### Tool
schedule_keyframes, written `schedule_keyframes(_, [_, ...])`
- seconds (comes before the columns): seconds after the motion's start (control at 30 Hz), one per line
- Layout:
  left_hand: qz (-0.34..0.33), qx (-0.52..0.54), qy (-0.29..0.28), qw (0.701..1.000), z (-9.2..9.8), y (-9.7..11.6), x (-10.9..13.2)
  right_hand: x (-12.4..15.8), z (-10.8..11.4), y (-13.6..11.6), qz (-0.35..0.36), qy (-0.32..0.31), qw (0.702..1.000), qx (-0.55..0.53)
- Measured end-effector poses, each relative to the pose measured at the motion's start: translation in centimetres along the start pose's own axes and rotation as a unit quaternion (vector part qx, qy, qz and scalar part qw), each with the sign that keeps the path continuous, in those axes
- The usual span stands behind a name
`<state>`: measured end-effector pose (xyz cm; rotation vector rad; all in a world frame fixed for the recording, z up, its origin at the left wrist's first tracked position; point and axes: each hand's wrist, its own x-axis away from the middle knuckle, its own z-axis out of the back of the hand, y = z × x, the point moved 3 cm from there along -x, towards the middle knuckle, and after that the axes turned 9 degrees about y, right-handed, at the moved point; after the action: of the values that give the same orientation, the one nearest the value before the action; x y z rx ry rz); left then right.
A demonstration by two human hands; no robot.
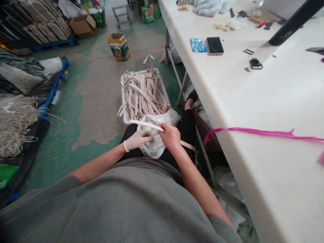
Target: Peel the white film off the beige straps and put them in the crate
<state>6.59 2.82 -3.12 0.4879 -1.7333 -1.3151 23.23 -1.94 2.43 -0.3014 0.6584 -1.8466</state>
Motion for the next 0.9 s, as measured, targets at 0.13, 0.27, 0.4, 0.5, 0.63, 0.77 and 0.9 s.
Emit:
schedule_keyframes(0.13, [0.061, 0.055, -0.056, 0.995, -0.6, -0.6, 0.6, -0.6, 0.0, 0.5, -0.008, 0.015, 0.999, -0.027])
schedule_keyframes(0.27, [0.081, 0.075, -0.113, 0.987, -0.9, -0.5, 1.0, -1.3, 0.3, 0.9, -0.008, 0.036, 0.999, -0.016])
schedule_keyframes(0.4, [0.109, 0.07, -0.179, 0.975, -1.5, -0.1, 1.6, -1.8, 0.5, 0.3, 0.009, 0.03, 0.999, -0.029])
schedule_keyframes(0.5, [0.128, 0.034, -0.2, 0.971, -2.2, 0.4, 2.0, -2.1, 0.5, -0.2, 0.012, 0.026, 0.998, -0.061])
schedule_keyframes(0.63, [0.144, 0.047, -0.159, 0.976, -0.5, 2.5, 1.4, -1.8, 0.4, -0.2, -0.008, -0.013, 0.982, -0.186])
schedule_keyframes(0.77, [0.024, 0.215, 0.117, 0.969, 10.0, 8.1, 0.8, 0.4, -0.1, 1.0, -0.077, -0.073, 0.953, -0.285])
schedule_keyframes(0.9, [-0.216, 0.444, 0.334, 0.802, 23.4, 13.8, 4.9, 3.5, -0.7, 2.5, -0.101, -0.087, 0.941, -0.311])
